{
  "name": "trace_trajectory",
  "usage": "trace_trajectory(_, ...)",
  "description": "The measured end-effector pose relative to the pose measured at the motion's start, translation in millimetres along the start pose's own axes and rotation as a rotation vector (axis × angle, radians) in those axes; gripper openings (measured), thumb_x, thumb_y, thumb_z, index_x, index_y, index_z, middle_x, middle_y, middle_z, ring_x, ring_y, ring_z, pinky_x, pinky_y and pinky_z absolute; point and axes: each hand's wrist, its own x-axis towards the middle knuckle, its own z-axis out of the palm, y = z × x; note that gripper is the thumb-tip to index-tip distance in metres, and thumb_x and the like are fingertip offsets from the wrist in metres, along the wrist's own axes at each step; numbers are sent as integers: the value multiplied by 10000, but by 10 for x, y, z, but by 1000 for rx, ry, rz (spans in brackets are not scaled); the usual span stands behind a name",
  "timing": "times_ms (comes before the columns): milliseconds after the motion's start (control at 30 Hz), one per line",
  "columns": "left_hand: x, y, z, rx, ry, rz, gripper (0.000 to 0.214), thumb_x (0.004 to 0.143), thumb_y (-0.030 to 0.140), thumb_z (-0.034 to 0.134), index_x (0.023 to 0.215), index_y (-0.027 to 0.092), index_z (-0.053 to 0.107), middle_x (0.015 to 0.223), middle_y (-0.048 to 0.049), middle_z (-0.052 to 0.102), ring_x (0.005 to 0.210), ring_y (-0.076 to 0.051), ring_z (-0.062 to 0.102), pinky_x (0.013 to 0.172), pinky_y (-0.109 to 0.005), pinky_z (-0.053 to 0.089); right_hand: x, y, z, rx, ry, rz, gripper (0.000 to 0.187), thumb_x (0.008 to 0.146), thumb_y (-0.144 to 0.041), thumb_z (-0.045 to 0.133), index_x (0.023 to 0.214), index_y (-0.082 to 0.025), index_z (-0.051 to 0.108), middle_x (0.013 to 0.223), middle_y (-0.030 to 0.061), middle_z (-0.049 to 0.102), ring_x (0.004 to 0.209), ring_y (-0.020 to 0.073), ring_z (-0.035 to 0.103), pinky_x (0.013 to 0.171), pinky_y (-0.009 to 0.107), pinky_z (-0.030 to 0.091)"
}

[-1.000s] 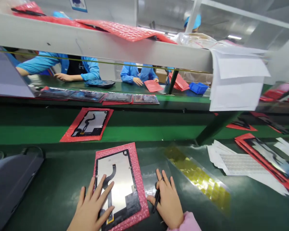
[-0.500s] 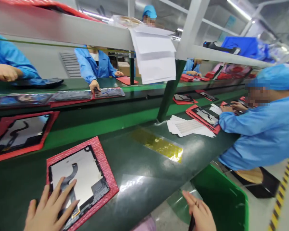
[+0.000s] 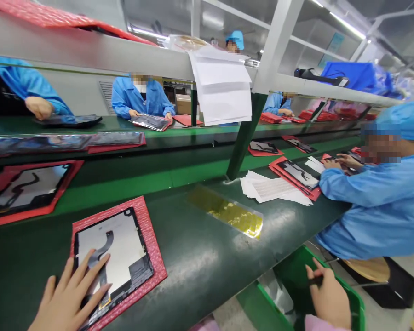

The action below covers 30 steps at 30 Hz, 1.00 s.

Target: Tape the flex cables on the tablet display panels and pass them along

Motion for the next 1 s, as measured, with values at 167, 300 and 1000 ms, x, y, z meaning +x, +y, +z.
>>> trace_trajectory(167,23,11,-73,-13,-89,-16,535,996,420,413,1493,257,523,1623,-128,381,1497,-481,257,1107,-720,312,105,-1645,675,294,-211,-388,309,879,-584,524,853,-279,486,1259,203,698,954,333,704,828,488,524)
trace_trajectory(300,4,27,-84,-13,-87,-31,528,983,429,434,1489,305,520,1634,-94,366,1503,-455,263,1110,-704,323,-1,-2621,1396,339,-351,-516,283,884,-515,552,980,-252,517,1343,170,646,1325,361,539,1060,656,368)
trace_trajectory(1000,-60,67,21,-82,23,41,554,971,434,497,1515,333,477,1657,-82,324,1517,-476,197,1111,-706,322,-639,-3112,1303,962,-666,-300,413,1043,-523,306,1026,-236,603,558,-58,545,415,140,478,429,271,371)
